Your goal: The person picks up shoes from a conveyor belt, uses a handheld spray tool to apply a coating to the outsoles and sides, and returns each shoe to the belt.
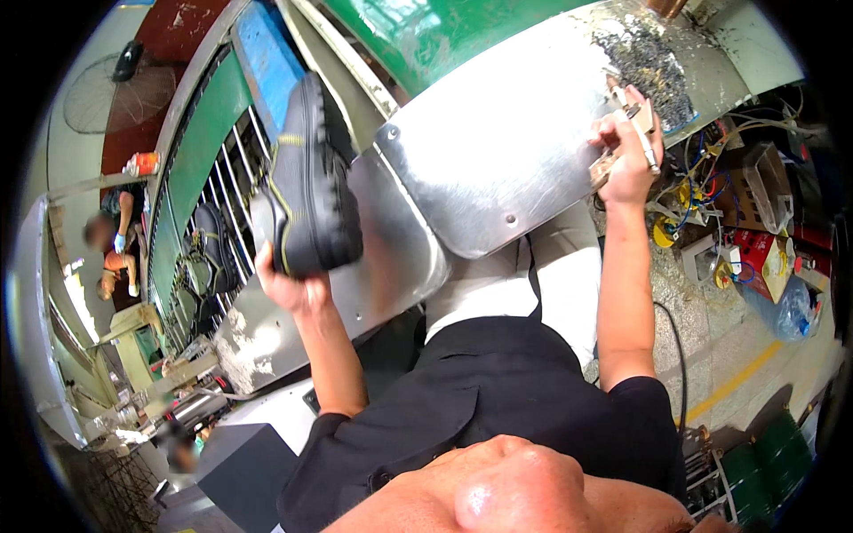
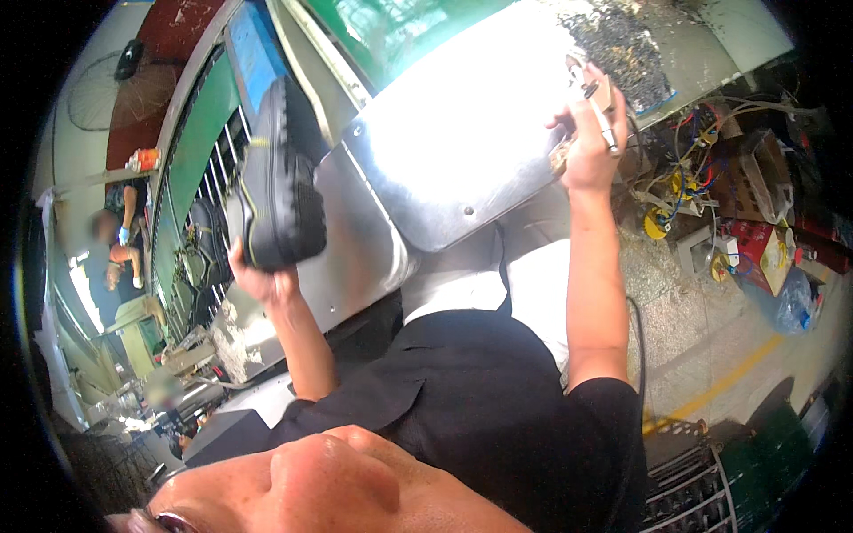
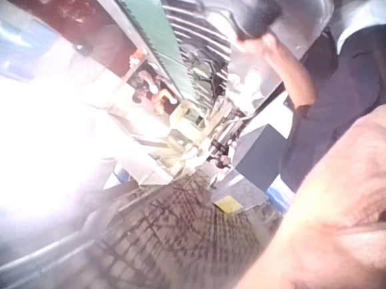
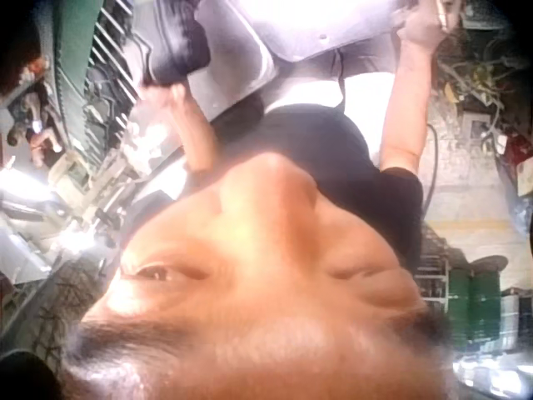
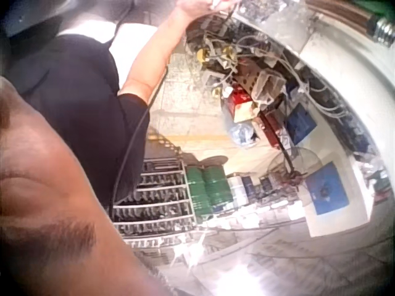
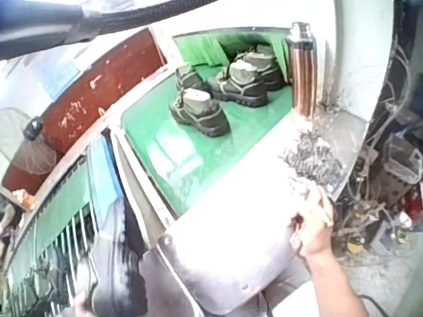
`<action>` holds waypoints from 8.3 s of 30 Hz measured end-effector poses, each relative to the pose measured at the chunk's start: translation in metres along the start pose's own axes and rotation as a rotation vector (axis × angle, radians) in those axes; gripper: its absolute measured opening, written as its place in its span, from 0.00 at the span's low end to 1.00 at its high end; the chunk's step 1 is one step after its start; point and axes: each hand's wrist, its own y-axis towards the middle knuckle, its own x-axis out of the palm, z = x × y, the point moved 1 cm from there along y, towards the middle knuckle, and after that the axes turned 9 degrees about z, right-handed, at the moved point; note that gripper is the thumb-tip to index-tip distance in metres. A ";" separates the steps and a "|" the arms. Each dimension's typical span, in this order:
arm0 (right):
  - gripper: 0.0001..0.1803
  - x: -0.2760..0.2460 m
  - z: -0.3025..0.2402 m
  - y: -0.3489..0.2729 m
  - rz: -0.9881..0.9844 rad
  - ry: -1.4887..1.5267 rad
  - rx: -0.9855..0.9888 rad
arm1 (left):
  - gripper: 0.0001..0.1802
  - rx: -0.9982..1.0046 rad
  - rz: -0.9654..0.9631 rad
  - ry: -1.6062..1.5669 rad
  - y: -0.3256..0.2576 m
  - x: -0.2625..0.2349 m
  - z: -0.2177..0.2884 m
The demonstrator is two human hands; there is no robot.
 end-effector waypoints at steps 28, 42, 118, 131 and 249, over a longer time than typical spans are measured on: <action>0.27 0.017 0.002 -0.008 -0.124 -0.089 -0.074 | 0.30 0.661 -0.914 1.492 0.151 0.082 -0.135; 0.31 0.008 0.019 -0.009 -0.126 -0.127 -0.094 | 0.59 1.239 1.172 1.537 0.133 -0.280 0.189; 0.26 0.138 -0.072 -0.126 -0.877 -0.041 -0.233 | 0.32 0.795 -0.662 0.730 0.023 0.130 0.036; 0.23 0.155 -0.038 -0.124 -0.740 0.051 -0.246 | 0.34 0.627 -0.760 0.691 0.043 0.139 0.033; 0.20 0.093 0.042 -0.166 -0.606 -0.293 0.258 | 0.50 0.486 -0.275 1.075 -0.106 -0.044 -0.007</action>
